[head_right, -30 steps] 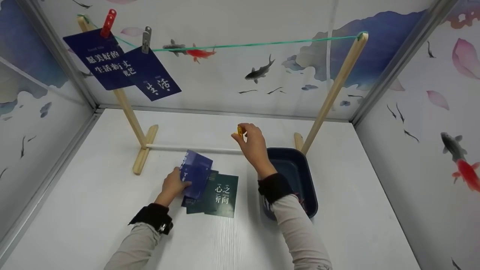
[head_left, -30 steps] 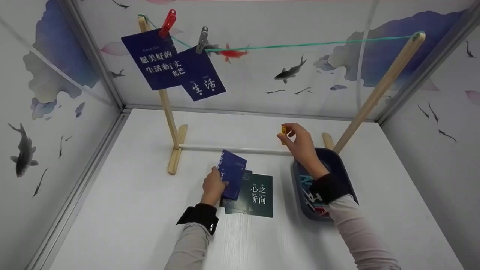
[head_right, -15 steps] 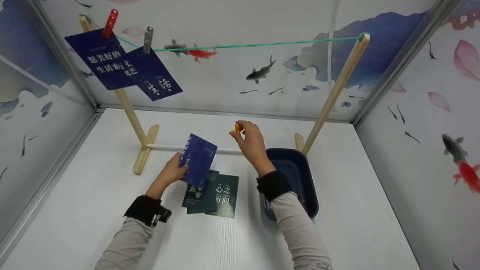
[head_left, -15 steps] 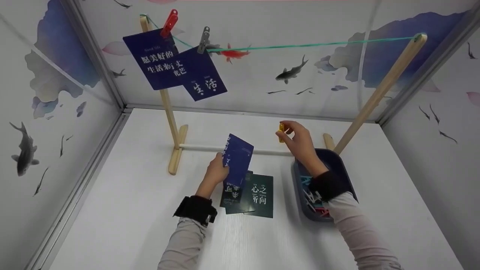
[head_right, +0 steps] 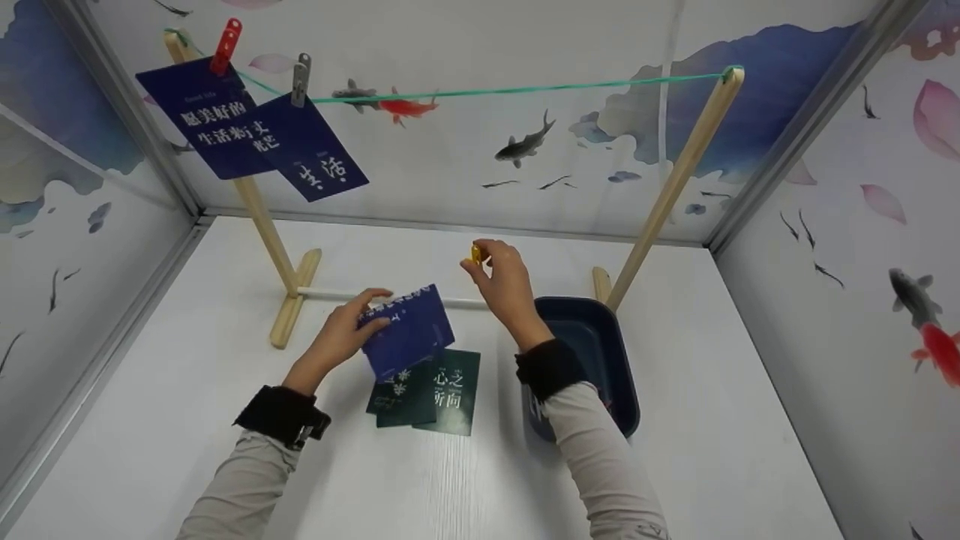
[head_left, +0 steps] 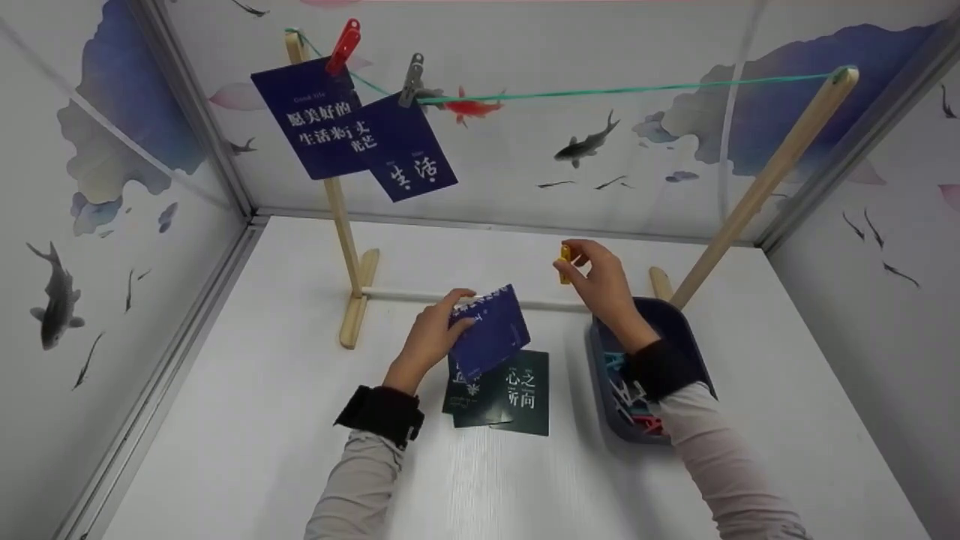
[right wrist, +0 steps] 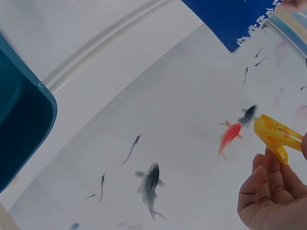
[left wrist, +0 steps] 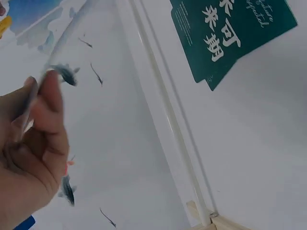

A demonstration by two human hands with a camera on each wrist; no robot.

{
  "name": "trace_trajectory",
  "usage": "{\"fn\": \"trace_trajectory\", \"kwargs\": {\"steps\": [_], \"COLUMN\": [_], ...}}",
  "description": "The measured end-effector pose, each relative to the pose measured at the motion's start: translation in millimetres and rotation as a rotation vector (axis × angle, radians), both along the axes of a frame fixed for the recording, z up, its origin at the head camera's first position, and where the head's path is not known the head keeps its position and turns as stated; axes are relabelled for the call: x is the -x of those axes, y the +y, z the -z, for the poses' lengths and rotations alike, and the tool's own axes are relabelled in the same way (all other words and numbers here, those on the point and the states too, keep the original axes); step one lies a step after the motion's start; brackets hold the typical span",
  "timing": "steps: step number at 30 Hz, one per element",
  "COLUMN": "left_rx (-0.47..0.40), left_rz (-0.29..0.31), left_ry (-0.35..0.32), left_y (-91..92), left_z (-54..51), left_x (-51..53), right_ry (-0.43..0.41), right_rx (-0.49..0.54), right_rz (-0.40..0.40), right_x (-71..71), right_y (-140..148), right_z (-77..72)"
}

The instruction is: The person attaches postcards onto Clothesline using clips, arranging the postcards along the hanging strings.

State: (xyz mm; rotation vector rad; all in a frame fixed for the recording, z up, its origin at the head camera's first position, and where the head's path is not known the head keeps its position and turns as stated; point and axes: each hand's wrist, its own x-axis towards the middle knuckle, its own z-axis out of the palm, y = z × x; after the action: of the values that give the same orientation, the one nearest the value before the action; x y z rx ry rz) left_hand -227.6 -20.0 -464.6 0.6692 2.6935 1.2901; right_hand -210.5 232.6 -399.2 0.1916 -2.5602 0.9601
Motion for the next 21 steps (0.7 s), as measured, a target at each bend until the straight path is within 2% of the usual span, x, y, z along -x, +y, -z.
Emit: {"fn": "trace_trajectory", "kwargs": {"steps": [3, 7, 13, 16, 19, 21], "left_rx": [-0.041, -0.08, 0.01, 0.022, -0.021, -0.065], "left_rz": [0.088, 0.186, 0.287, 0.27, 0.187, 0.129], "left_ry": [0.023, 0.021, 0.012, 0.018, 0.039, 0.092], "left_y": [-0.3, 1.5, 2.3, 2.0, 2.2, 2.6], "left_z": [-0.4, -1.8, -9.5, -16.0, -22.8, -26.6], "left_x": [0.9, 1.5, 0.9, 1.2, 1.9, 2.4], "right_ry": [-0.002, -0.005, -0.001, -0.001, 0.004, 0.011], "right_rx": [-0.004, -0.004, 0.002, 0.003, 0.003, 0.003], "right_rz": [0.0, 0.003, 0.003, 0.006, 0.007, 0.001], "right_x": [0.7, 1.0, 0.9, 0.6, 0.8, 1.0], "right_y": [-0.7, -1.5, -2.5, -3.1, -3.2, -3.4], "right_z": [0.0, -0.4, -2.6, -4.9, -6.5, -7.3]}}
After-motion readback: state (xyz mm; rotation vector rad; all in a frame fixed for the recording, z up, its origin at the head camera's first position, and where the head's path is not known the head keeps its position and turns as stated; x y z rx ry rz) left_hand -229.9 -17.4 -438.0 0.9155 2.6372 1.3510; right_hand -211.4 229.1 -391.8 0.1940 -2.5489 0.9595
